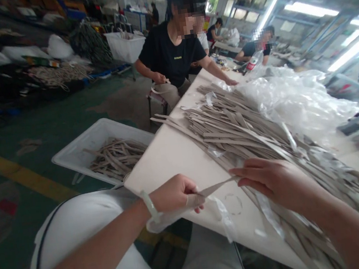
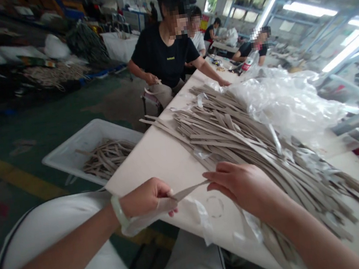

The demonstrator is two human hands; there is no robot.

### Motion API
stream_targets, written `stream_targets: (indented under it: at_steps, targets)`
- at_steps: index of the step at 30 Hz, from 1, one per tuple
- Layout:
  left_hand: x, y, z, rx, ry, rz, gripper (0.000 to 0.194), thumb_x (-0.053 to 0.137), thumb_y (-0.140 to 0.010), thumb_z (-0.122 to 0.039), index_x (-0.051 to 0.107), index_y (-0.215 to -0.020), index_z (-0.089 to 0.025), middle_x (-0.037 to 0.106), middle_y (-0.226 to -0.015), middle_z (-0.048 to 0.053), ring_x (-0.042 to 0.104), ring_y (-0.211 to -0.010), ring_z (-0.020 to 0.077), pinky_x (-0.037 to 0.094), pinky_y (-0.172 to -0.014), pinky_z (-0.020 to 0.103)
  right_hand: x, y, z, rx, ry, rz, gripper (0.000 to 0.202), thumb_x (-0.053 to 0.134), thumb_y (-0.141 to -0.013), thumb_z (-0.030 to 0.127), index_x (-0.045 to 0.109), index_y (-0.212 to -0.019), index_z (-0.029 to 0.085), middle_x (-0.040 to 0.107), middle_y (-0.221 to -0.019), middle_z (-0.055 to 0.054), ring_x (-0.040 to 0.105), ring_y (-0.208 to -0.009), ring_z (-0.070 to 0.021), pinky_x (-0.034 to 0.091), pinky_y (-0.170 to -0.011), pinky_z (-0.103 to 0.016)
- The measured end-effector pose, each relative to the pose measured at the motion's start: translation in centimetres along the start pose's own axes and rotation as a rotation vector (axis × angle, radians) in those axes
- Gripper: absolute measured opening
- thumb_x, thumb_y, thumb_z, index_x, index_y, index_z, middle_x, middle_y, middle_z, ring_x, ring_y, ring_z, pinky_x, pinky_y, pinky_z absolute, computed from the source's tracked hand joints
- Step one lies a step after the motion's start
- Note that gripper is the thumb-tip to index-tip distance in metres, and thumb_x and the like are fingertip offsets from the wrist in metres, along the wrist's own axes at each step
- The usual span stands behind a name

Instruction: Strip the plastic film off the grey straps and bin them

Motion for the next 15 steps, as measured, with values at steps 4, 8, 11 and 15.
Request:
stream_targets:
  at_steps: [4,8,11,15]
  targets:
    - [1.2,1.1,-2.5,-0.093,0.445,0.417,0.025,0.073,-0.071,-0.04,0.074,-0.075,-0.015,0.071,-0.074,0.008,0.065,-0.064,0.0186,0.052,-0.066,0.031,-2.6,-0.7,0.8,-0.053,-0.034,0.071,0.036,0.037,-0.097,0.042,0.066,-0.086,0.023,0.063,-0.075,-0.003,0.06,-0.067,-0.0137,0.042,-0.06,-0.026]
    - [1.5,2.5,-4.9,-0.067,0.538,0.418,0.026,0.076,-0.068,-0.038,0.075,-0.078,-0.015,0.072,-0.079,0.01,0.066,-0.068,0.021,0.053,-0.068,0.034,-5.3,-1.7,1.7,-0.11,-0.067,0.089,0.048,0.034,-0.097,0.047,0.065,-0.075,0.019,0.061,-0.067,-0.001,0.057,-0.063,-0.0105,0.04,-0.058,-0.026]
    - [1.4,2.6,-5.3,-0.021,0.455,0.316,0.027,0.075,-0.069,-0.039,0.075,-0.079,-0.015,0.072,-0.08,0.01,0.066,-0.071,0.0215,0.053,-0.067,0.033,-6.4,-1.0,2.9,-0.024,-0.084,-0.07,0.062,0.024,-0.097,0.05,0.068,-0.073,0.013,0.065,-0.072,-0.002,0.059,-0.067,-0.0084,0.038,-0.06,-0.028]
    - [1.7,2.4,-5.7,0.098,0.277,0.222,0.026,0.073,-0.072,-0.035,0.073,-0.081,-0.01,0.072,-0.08,0.01,0.066,-0.074,0.0183,0.052,-0.069,0.027,-6.8,1.0,5.7,0.152,-0.13,-0.406,0.065,0.025,-0.096,0.052,0.07,-0.073,0.011,0.068,-0.084,-0.004,0.062,-0.076,-0.0104,0.041,-0.064,-0.029]
Point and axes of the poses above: each hand's wrist, its own y-axis away from the middle knuckle, its own x-axis out of the palm, z = x × y, the point moved 1 cm from there along -y, towards the middle knuckle
